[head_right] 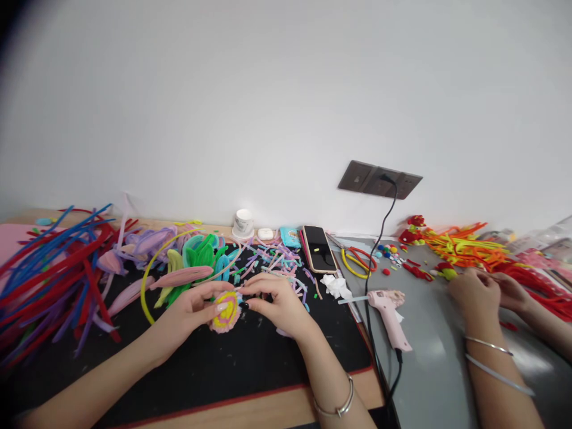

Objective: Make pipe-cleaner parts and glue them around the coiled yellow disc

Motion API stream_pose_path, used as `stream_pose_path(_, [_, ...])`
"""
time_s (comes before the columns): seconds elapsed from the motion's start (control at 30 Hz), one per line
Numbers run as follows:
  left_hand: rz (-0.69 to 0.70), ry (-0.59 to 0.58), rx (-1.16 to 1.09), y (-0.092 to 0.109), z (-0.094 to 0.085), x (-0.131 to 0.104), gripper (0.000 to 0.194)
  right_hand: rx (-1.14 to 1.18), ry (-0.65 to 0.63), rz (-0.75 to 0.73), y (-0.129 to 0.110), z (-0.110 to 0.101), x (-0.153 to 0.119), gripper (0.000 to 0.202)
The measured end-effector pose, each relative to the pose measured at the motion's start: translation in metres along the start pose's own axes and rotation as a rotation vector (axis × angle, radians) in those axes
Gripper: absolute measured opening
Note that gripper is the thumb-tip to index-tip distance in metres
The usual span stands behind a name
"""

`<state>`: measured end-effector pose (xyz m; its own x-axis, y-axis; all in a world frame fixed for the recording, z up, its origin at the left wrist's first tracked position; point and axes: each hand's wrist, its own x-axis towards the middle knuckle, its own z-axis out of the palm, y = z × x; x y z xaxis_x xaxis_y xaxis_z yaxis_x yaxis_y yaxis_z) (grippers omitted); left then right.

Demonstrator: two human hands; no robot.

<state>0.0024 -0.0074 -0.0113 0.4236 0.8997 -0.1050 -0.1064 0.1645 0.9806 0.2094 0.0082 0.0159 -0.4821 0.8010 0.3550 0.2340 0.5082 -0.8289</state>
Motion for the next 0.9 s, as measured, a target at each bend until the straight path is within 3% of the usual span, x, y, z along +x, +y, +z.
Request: stream_pose_path(0.9, [-0.009, 0.026, -0.07, 0.0006, 0.0006, 0.0006, 0.042, 0.028, -0.06, -0.005, -0.0025, -0.0014, 0.0001, 0.024])
